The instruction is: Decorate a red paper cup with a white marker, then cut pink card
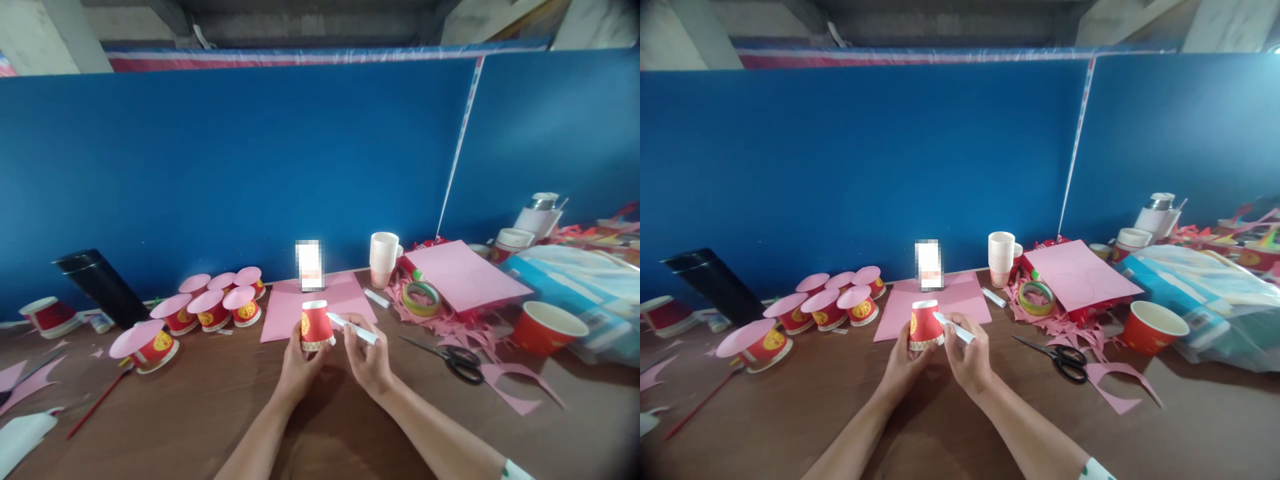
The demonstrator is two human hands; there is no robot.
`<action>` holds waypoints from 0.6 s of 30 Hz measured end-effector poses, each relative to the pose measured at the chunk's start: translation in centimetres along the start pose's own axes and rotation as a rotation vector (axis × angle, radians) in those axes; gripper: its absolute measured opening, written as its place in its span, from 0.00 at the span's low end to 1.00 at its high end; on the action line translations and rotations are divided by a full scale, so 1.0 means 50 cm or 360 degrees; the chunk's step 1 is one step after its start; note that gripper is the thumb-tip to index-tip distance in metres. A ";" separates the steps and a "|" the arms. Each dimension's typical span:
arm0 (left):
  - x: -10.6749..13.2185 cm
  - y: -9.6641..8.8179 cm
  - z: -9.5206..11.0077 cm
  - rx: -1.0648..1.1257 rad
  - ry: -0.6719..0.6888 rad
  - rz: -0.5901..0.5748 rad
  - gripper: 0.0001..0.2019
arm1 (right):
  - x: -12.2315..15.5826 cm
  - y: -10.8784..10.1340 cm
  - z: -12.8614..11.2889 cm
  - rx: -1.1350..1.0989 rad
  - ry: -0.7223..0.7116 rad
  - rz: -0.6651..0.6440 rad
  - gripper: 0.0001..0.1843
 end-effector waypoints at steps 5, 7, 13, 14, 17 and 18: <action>-0.001 0.000 -0.006 0.0115 -0.0052 -0.0025 0.35 | 0.007 0.012 -0.023 0.0053 -0.0208 -0.0099 0.10; -0.001 0.001 -0.004 0.0141 -0.0051 -0.0040 0.35 | 0.009 0.015 -0.025 0.0056 -0.0245 -0.0126 0.10; 0.003 0.009 0.002 0.0227 -0.0072 -0.0112 0.35 | 0.004 0.014 -0.017 0.0072 -0.0203 -0.0109 0.10; 0.003 0.010 0.003 0.0240 -0.0069 -0.0115 0.35 | 0.003 0.014 -0.017 0.0073 -0.0202 -0.0106 0.10; 0.004 0.011 0.004 0.0251 -0.0053 -0.0122 0.35 | 0.002 0.012 -0.018 0.0081 -0.0206 -0.0091 0.10; 0.004 0.011 0.004 0.0250 -0.0051 -0.0127 0.34 | 0.002 0.012 -0.019 0.0083 -0.0210 -0.0086 0.10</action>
Point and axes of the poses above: each hand's wrist, its own x-axis away from the middle knuckle, its own y-axis out of the palm, z = x × y, the point moved 8 cm from there along -x, towards the middle knuckle
